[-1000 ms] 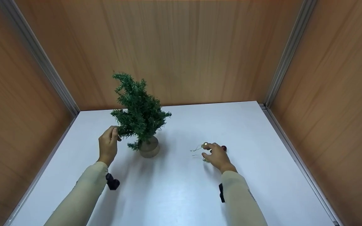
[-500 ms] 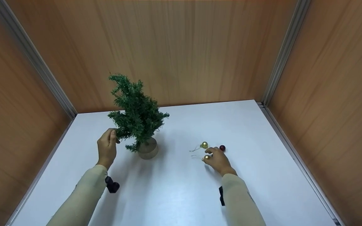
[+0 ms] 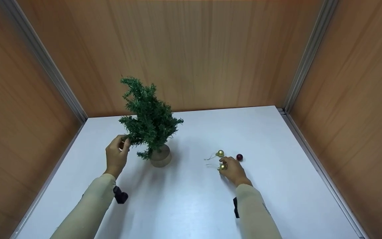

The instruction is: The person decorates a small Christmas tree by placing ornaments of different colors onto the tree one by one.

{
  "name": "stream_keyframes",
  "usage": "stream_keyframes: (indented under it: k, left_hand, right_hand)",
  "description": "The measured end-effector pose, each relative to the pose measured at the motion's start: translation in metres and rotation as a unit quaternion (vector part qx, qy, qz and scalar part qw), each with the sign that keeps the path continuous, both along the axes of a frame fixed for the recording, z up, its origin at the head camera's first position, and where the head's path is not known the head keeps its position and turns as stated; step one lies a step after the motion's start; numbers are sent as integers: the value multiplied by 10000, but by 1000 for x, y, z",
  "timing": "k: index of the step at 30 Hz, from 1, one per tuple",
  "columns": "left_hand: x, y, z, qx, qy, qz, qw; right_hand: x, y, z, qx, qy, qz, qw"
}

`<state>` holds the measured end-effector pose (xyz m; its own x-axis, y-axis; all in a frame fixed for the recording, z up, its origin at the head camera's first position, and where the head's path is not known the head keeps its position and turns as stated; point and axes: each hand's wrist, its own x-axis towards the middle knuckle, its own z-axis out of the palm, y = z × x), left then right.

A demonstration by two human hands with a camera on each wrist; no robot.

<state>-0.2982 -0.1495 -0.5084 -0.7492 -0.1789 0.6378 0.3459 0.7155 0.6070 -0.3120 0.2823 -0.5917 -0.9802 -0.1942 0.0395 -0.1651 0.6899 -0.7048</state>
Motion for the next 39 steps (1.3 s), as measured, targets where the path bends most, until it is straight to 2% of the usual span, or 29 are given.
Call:
stream_keyframes:
  k: [6, 13, 24, 30, 39]
  left_hand:
    - [-2, 1, -1, 52, 202, 58, 9998]
    - [-2, 1, -5, 60, 418, 47, 9991]
    - [0, 4, -8, 113, 462, 34, 9989]
    - [-5, 4, -7, 188, 508, 105, 9985]
    - [-6, 6, -12, 392, 395, 85, 9984]
  right_hand:
    - [-2, -1, -1, 10, -28, -57, 10000]
    - [-1, -2, -4, 268, -93, -217, 9994]
    - [-3, 1, -7, 368, 121, -361, 9986]
    - [-8, 2, -3, 300, 237, -368, 9986]
    - [-4, 4, -8, 53, 222, -534, 9983]
